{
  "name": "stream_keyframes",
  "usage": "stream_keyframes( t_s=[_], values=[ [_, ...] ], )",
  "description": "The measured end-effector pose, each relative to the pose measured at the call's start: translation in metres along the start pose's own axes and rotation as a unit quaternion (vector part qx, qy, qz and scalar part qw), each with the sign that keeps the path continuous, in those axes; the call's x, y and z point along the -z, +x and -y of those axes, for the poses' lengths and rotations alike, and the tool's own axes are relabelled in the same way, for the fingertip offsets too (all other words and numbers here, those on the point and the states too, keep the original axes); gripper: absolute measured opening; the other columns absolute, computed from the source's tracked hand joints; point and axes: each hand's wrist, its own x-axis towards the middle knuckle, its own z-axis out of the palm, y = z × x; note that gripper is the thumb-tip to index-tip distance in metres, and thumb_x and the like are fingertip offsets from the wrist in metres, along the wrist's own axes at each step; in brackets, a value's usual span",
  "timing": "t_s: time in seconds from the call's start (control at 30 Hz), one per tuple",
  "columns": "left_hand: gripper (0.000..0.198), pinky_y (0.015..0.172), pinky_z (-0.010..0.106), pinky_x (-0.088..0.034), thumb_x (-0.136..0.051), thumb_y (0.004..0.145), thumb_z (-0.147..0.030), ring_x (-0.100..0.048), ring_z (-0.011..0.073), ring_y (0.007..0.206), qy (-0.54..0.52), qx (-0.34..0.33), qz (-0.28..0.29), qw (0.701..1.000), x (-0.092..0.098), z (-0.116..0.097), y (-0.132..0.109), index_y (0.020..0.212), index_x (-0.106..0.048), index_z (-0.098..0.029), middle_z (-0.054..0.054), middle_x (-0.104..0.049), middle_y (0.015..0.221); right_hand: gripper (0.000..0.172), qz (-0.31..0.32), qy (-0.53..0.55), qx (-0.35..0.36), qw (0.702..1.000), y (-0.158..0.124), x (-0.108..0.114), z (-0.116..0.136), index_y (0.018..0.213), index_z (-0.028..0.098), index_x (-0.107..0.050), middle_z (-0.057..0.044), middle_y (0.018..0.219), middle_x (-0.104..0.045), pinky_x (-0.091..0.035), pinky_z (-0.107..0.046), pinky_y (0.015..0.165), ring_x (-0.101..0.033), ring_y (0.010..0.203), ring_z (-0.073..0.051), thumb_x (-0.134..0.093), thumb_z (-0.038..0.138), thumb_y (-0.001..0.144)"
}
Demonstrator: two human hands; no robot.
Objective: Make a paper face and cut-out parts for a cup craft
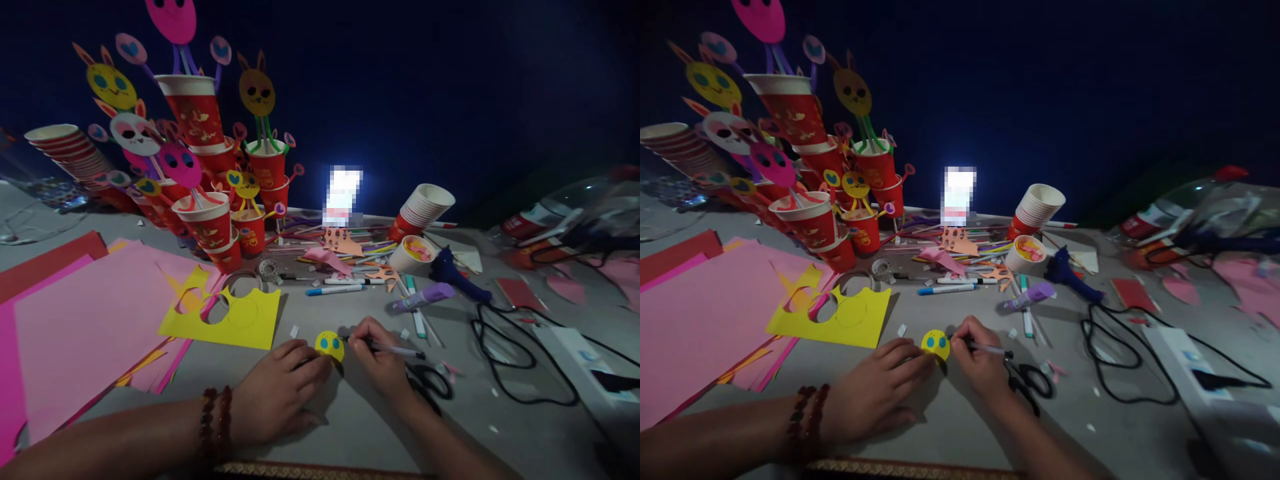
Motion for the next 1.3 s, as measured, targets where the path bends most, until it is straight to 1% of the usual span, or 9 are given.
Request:
stream_keyframes(
  t_s=[0.13, 0.33, 0.67, 0.77, 0.97, 1.3],
  values=[
    [0.060, 0.112, 0.042, -0.028, -0.058, 0.089, -0.055, -0.045, 0.0267, 0.124, 0.000, -0.002, -0.005, 1.000, 0.0005, 0.0002, 0.0001, 0.132, -0.049, -0.014, 0.009, -0.052, 0.139, 0.018, -0.002, -0.012, -0.002, 1.000, -0.0006, -0.0002, 0.0006, 0.062, 0.023, -0.047, 0.004, 0.056, -0.047, -0.035, -0.025, 0.052, -0.045, 0.052, -0.014, -0.050, 0.022, 0.080],
    [0.061, 0.113, 0.041, -0.028, -0.058, 0.090, -0.055, -0.044, 0.0261, 0.124, -0.001, 0.003, -0.004, 1.000, 0.0025, -0.0005, 0.0002, 0.133, -0.048, -0.013, 0.008, -0.052, 0.140, 0.018, 0.012, -0.011, -0.008, 1.000, 0.0001, 0.0000, 0.0027, 0.063, 0.023, -0.048, 0.004, 0.056, -0.048, -0.035, -0.025, 0.052, -0.047, 0.053, -0.014, -0.050, 0.024, 0.080],
    [0.060, 0.111, 0.042, -0.030, -0.055, 0.091, -0.056, -0.044, 0.0256, 0.124, 0.009, -0.004, -0.002, 1.000, 0.0024, 0.0001, 0.0005, 0.133, -0.049, -0.013, 0.009, -0.052, 0.139, 0.016, 0.012, -0.023, -0.015, 1.000, -0.0007, -0.0025, -0.0030, 0.064, 0.023, -0.048, 0.004, 0.058, -0.050, -0.035, -0.025, 0.054, -0.048, 0.055, -0.015, -0.051, 0.024, 0.080],
    [0.061, 0.112, 0.041, -0.029, -0.056, 0.090, -0.055, -0.044, 0.0261, 0.124, 0.009, -0.002, -0.003, 1.000, 0.0024, -0.0002, 0.0004, 0.133, -0.049, -0.013, 0.009, -0.052, 0.140, 0.016, 0.013, -0.024, -0.017, 1.000, 0.0001, -0.0023, -0.0024, 0.064, 0.023, -0.048, 0.004, 0.058, -0.050, -0.035, -0.025, 0.054, -0.048, 0.055, -0.015, -0.050, 0.024, 0.080],
    [0.061, 0.113, 0.040, -0.025, -0.052, 0.093, -0.056, -0.044, 0.0266, 0.123, 0.011, -0.003, -0.002, 1.000, 0.0025, 0.0003, -0.0001, 0.134, -0.048, -0.012, 0.006, -0.052, 0.141, 0.017, 0.007, -0.019, -0.017, 1.000, 0.0013, -0.0016, 0.0004, 0.064, 0.023, -0.047, 0.004, 0.057, -0.048, -0.035, -0.025, 0.053, -0.047, 0.054, -0.015, -0.049, 0.024, 0.081],
    [0.058, 0.113, 0.041, -0.026, -0.054, 0.092, -0.054, -0.044, 0.0260, 0.124, 0.013, -0.009, -0.011, 1.000, 0.0017, 0.0003, -0.0012, 0.132, -0.050, -0.012, 0.009, -0.053, 0.139, 0.017, 0.005, -0.014, -0.015, 1.000, 0.0001, -0.0015, -0.0004, 0.064, 0.023, -0.047, 0.004, 0.057, -0.048, -0.035, -0.025, 0.053, -0.047, 0.054, -0.014, -0.049, 0.024, 0.081]
  ],
)
